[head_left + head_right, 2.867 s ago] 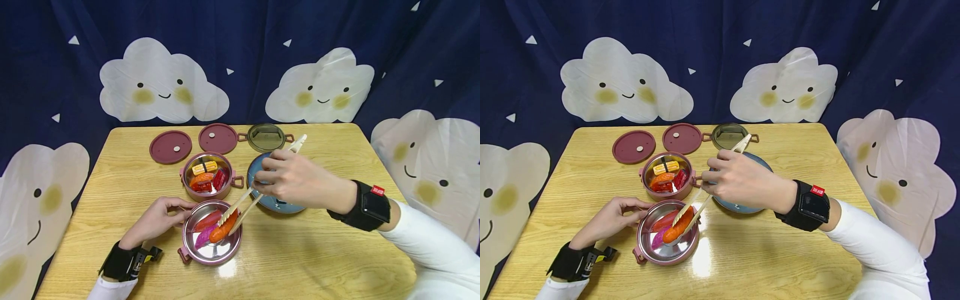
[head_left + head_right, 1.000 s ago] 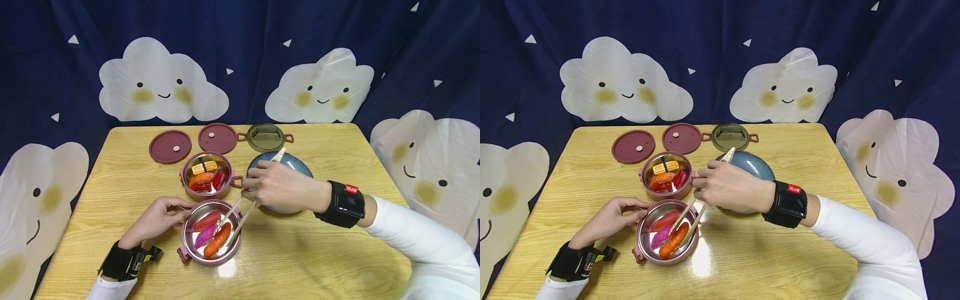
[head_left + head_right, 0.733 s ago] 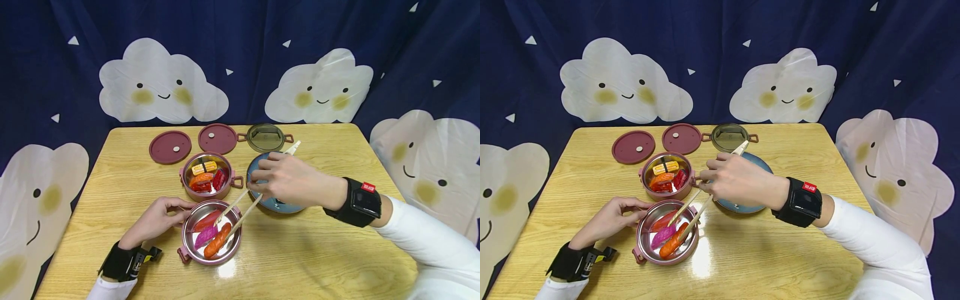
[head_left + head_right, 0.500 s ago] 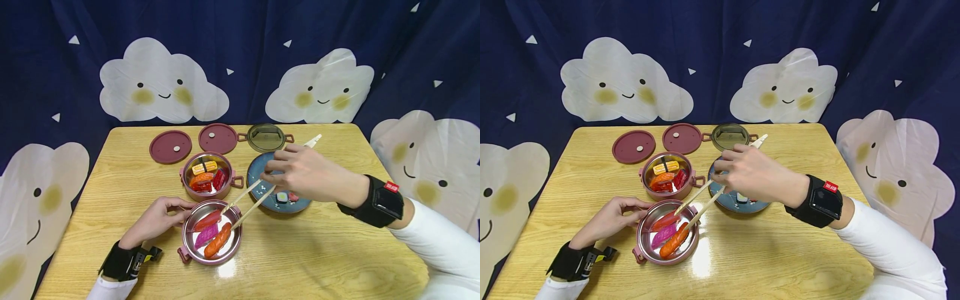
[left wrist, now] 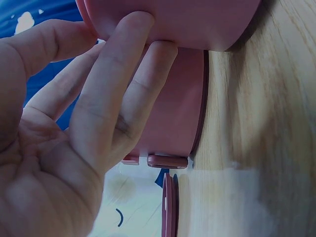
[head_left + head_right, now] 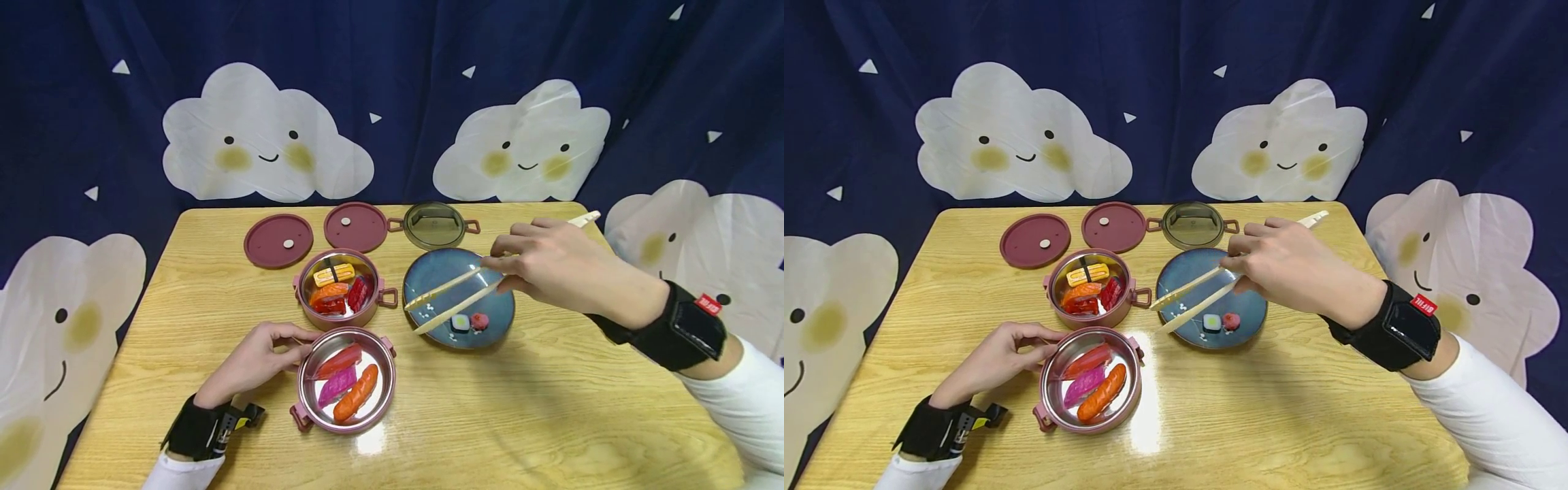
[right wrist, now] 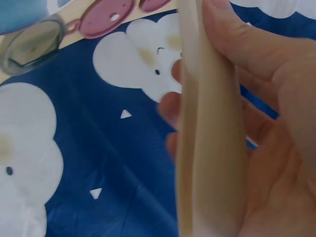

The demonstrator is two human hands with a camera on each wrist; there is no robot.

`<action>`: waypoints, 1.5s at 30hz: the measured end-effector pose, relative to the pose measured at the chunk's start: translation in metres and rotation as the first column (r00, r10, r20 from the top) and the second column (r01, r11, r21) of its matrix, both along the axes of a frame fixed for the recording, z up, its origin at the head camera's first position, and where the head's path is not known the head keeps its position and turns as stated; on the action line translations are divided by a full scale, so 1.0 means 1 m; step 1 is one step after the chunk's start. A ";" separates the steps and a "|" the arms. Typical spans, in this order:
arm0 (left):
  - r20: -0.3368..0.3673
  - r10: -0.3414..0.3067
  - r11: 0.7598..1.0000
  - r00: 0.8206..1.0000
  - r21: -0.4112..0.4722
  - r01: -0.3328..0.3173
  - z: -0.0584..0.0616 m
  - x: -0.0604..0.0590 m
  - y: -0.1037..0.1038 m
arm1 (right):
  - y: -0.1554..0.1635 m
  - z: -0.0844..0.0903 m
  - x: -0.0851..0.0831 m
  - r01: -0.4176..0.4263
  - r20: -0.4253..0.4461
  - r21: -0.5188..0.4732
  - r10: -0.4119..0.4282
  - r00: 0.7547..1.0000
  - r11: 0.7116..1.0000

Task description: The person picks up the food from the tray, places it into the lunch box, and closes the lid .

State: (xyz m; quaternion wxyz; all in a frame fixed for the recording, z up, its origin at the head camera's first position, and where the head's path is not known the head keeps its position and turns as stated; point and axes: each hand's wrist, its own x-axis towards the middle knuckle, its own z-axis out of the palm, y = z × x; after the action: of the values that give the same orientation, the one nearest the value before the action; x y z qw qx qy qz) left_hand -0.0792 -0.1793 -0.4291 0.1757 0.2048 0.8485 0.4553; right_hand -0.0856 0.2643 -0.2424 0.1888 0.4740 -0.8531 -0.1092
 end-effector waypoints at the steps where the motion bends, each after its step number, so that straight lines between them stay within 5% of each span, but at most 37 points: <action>1: 0.000 0.000 1.000 1.000 0.001 0.000 0.000 0.000 0.000 | 0.004 -0.001 0.000 0.021 0.016 0.002 -0.021 1.000 1.000; 10: 0.007 -0.002 1.000 1.000 0.010 0.002 -0.001 0.000 0.000 | 0.026 -0.005 -0.001 0.199 0.161 0.033 -0.202 0.966 0.979; 25: -0.015 0.008 1.000 1.000 -0.009 -0.008 -0.001 0.000 0.000 | 0.057 -0.024 -0.006 0.321 0.260 0.116 -0.341 0.903 0.940; 45: 0.005 0.003 1.000 1.000 0.000 -0.003 0.000 0.000 0.000 | 0.062 -0.033 -0.008 0.335 0.317 0.135 -0.361 0.877 0.932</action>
State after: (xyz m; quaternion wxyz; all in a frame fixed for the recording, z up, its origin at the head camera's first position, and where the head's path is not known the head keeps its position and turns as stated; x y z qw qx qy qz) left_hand -0.0791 -0.1794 -0.4290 0.1771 0.2023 0.8483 0.4561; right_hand -0.0935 0.3267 -0.2755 -0.0007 0.3314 -0.9390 -0.0914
